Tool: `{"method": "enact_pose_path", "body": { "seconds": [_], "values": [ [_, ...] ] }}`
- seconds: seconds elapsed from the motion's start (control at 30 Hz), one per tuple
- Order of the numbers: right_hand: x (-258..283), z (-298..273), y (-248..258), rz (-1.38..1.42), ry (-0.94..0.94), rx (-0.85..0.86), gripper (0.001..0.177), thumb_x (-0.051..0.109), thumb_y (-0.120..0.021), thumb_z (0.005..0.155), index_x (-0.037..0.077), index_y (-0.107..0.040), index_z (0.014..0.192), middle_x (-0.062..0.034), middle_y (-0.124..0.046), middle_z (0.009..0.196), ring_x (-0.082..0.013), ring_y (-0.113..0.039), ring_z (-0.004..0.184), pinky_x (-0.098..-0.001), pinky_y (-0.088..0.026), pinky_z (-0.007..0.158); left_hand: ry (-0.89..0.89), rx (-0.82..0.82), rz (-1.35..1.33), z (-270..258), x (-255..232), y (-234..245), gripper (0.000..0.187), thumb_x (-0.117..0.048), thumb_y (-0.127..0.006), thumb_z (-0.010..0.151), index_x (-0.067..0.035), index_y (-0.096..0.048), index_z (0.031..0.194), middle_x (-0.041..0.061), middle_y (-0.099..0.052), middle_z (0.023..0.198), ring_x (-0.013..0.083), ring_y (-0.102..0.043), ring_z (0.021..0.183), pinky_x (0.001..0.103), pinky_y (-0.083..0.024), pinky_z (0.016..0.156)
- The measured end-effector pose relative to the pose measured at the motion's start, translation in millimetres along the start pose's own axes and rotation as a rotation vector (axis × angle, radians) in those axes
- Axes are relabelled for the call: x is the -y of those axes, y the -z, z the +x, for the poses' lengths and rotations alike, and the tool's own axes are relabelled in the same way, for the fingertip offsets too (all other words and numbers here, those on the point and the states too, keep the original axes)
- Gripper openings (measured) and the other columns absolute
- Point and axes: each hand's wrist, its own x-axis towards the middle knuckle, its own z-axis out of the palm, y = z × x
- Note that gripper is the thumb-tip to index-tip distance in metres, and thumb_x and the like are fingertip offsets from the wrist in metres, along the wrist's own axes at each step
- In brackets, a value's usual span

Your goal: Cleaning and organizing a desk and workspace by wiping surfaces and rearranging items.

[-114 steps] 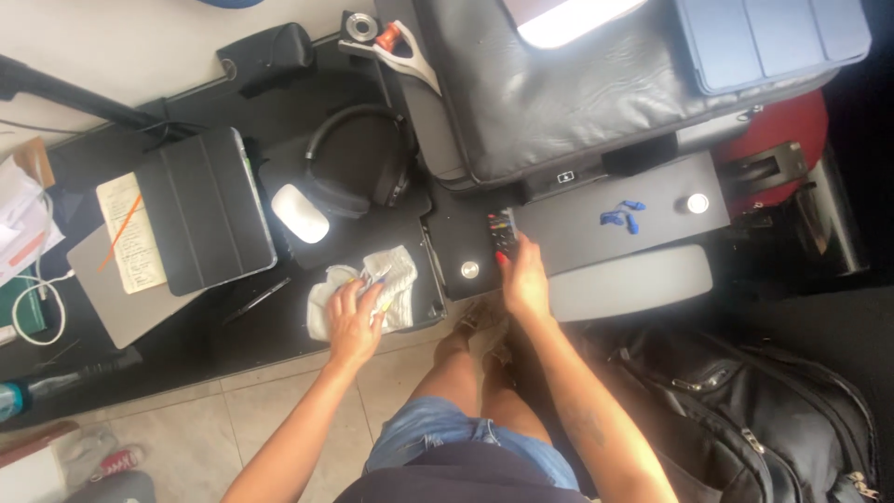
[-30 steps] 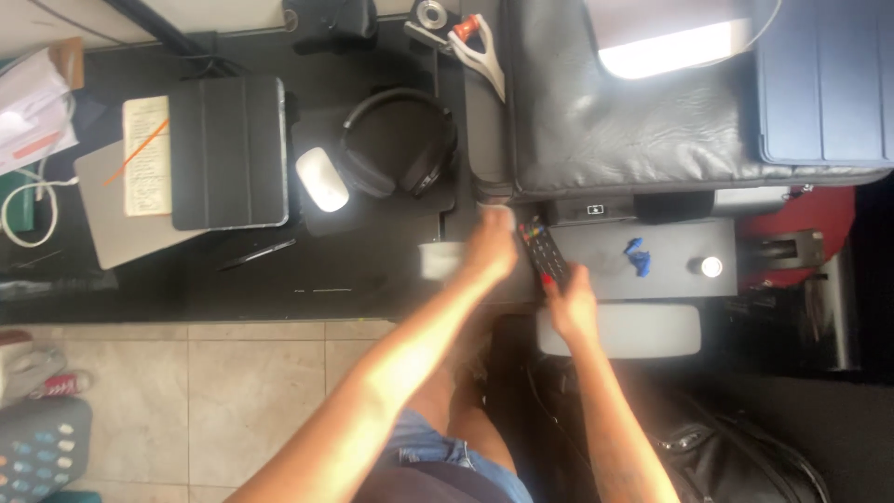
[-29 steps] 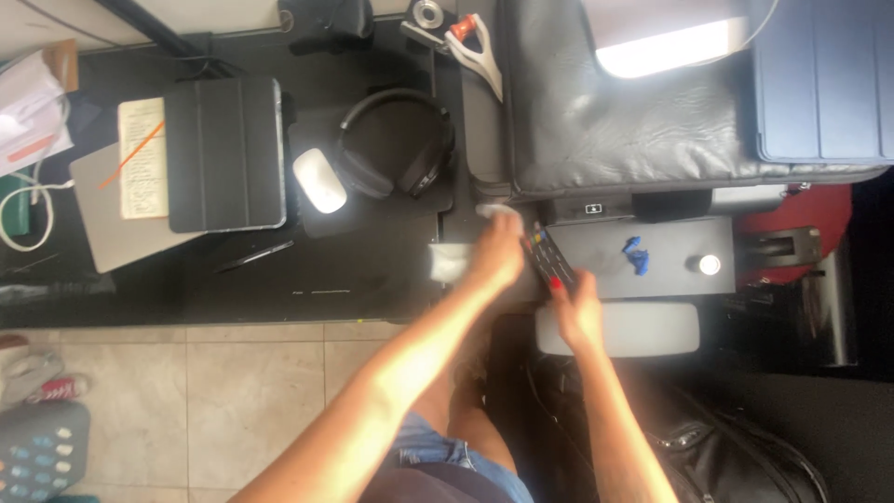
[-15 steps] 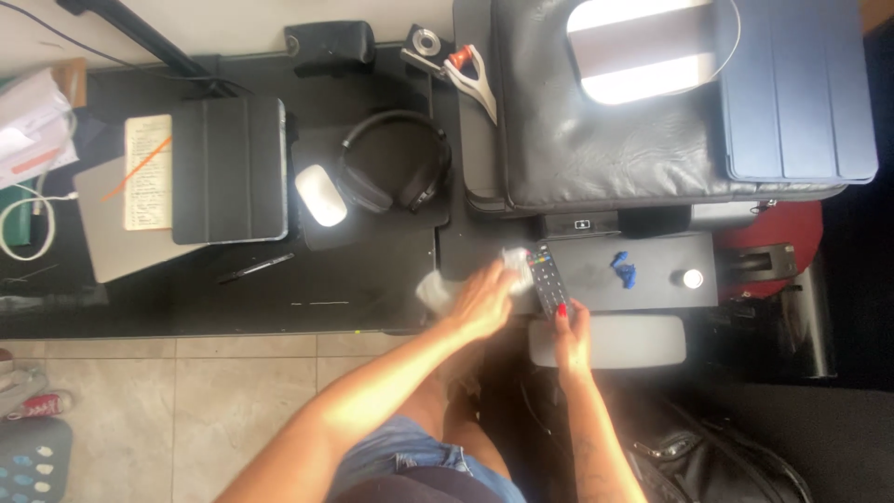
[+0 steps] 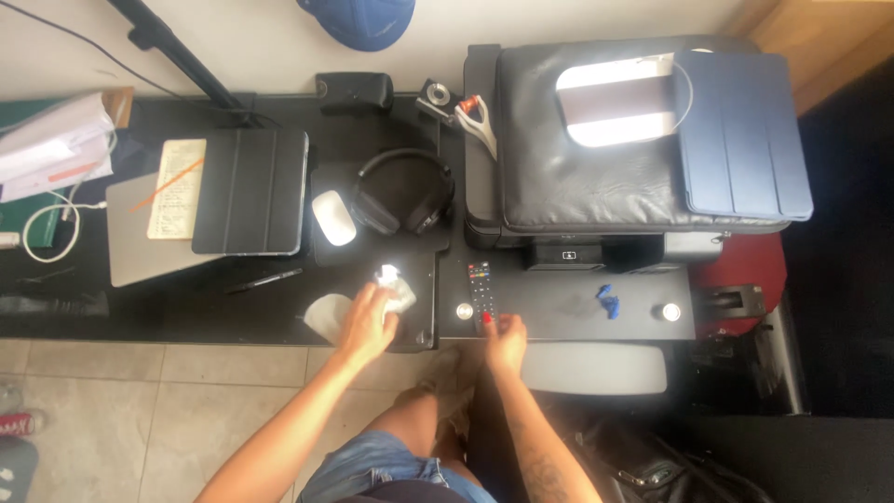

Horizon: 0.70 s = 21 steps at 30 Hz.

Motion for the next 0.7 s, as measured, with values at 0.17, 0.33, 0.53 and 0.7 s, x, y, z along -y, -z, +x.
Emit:
{"method": "enact_pose_path", "body": {
  "seconds": [0.17,0.33,0.53,0.7],
  "values": [
    [66.6,-14.4,41.3,-0.157,-0.028,-0.025,0.042,0.039,-0.075,0.088,0.009,-0.062,0.114,-0.0117,-0.065,0.112,-0.0346,-0.064,0.101,-0.0495,-0.053,0.079,-0.017,0.052,0.268,13.5,-22.6,24.3,0.051,-0.031,-0.076,0.076,-0.008,-0.065,0.12,0.021,-0.055,0.126,0.0409,-0.053,0.114,0.052,-0.041,0.094],
    [204.8,8.5,184.3,-0.018,0.585,-0.417,0.015,0.013,-0.074,0.084,0.011,-0.067,0.097,-0.0077,-0.068,0.095,-0.0301,-0.067,0.087,-0.043,-0.052,0.076,-0.166,-0.111,0.267,94.4,-75.3,66.3,0.05,-0.041,-0.079,0.078,-0.011,-0.067,0.116,0.019,-0.053,0.134,0.0394,-0.05,0.122,0.054,-0.037,0.098],
    [281.1,158.2,274.6,-0.349,0.67,-0.773,0.034,0.025,-0.076,0.106,0.002,-0.061,0.126,-0.0172,-0.061,0.112,-0.0372,-0.058,0.105,-0.0476,-0.046,0.092,-0.614,-0.16,-0.09,269.7,-205.8,91.2,0.08,-0.051,-0.088,0.08,-0.002,-0.054,0.134,0.024,-0.056,0.141,0.0424,-0.052,0.134,0.053,-0.042,0.113],
    [289.3,226.4,269.6,-0.516,0.451,-0.749,0.025,0.031,-0.08,0.089,0.009,-0.071,0.09,-0.0141,-0.069,0.096,-0.037,-0.064,0.094,-0.0463,-0.049,0.081,-0.631,0.015,-0.015,362.3,-232.5,14.9,0.141,-0.072,-0.094,0.045,-0.006,-0.037,0.155,0.043,-0.033,0.151,0.0593,-0.028,0.145,0.071,-0.023,0.113]
  ]
}}
